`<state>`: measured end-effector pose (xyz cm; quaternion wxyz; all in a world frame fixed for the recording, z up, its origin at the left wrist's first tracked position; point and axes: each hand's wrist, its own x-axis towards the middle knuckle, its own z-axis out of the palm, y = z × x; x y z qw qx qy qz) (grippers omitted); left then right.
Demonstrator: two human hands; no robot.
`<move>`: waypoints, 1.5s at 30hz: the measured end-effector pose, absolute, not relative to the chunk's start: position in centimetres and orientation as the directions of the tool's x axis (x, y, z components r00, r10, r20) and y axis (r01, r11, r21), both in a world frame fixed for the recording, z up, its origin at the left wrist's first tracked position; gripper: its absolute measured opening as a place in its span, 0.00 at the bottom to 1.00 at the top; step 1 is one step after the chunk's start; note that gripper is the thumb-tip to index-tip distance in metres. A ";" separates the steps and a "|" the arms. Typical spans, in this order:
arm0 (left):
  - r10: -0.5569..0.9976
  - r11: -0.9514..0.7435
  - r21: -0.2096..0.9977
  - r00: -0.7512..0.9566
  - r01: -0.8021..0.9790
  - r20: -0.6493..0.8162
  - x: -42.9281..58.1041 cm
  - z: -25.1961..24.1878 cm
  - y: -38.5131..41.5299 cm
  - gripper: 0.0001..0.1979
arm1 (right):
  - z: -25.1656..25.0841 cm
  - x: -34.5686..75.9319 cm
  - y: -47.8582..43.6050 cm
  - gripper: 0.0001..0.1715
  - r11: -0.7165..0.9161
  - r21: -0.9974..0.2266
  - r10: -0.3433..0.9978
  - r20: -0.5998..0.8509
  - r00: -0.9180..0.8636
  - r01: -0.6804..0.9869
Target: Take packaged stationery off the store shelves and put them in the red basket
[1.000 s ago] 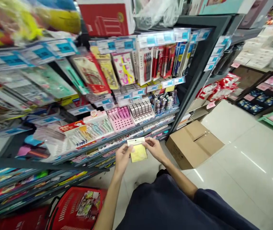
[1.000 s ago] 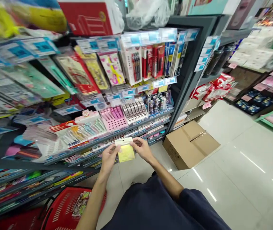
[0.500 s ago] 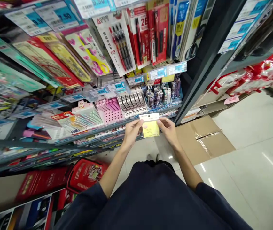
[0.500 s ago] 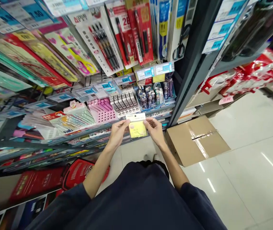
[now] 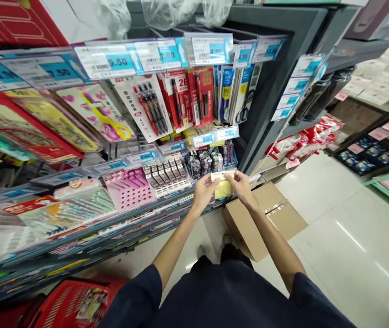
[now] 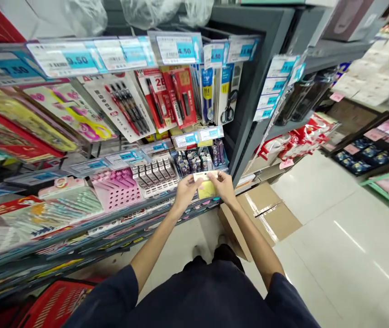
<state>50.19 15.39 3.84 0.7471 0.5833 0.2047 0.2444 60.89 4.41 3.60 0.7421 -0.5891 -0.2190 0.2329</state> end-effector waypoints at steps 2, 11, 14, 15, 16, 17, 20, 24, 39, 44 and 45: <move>0.629 0.171 0.974 0.777 -0.147 0.007 53.9 4.0 16.2 0.24 | 3.5 64.6 5.7 0.25 0.222 -0.971 0.630 0.075 0.773 -0.087; 0.834 0.022 0.961 0.535 -0.275 0.134 65.7 3.9 19.9 0.20 | 2.7 76.4 13.2 0.20 0.323 -0.946 0.662 0.212 0.719 -0.019; 0.881 -0.059 0.951 0.432 -0.303 0.192 66.9 4.0 20.5 0.20 | 2.3 77.2 14.8 0.16 0.330 -0.942 0.635 0.274 0.723 0.067; 0.893 -0.093 0.947 0.394 -0.308 0.216 67.1 4.0 20.6 0.20 | 2.1 77.2 15.2 0.15 0.340 -0.936 0.627 0.300 0.719 0.094; 0.903 -0.125 0.942 0.358 -0.311 0.238 67.3 4.0 20.7 0.20 | 1.9 77.1 15.5 0.13 0.351 -0.929 0.614 0.326 0.719 0.121; 0.909 -0.149 0.939 0.330 -0.310 0.254 67.5 4.0 20.7 0.20 | 1.6 77.1 15.8 0.11 0.361 -0.921 0.594 0.350 0.724 0.149; 0.917 -0.201 0.936 0.280 -0.290 0.283 67.9 4.2 20.8 0.19 | 1.1 77.1 16.4 0.08 0.365 -0.902 0.516 0.401 0.757 0.229; 0.916 -0.243 0.934 0.254 -0.263 0.310 68.5 4.4 21.2 0.17 | 1.3 77.3 16.7 0.05 0.347 -0.882 0.461 0.455 0.762 0.318; 0.908 -0.341 0.921 0.189 -0.187 0.374 69.5 4.2 21.5 0.12 | 4.1 78.0 16.7 0.11 0.468 -0.827 0.487 0.536 0.690 0.312; 0.912 -0.356 0.914 0.141 -0.197 0.385 69.9 4.2 21.1 0.13 | 5.2 77.7 16.6 0.06 0.420 -0.877 0.536 0.448 0.715 0.235; 0.916 -0.348 0.916 0.138 -0.200 0.378 70.0 4.3 21.0 0.14 | 5.4 77.7 16.6 0.07 0.398 -0.891 0.544 0.422 0.725 0.220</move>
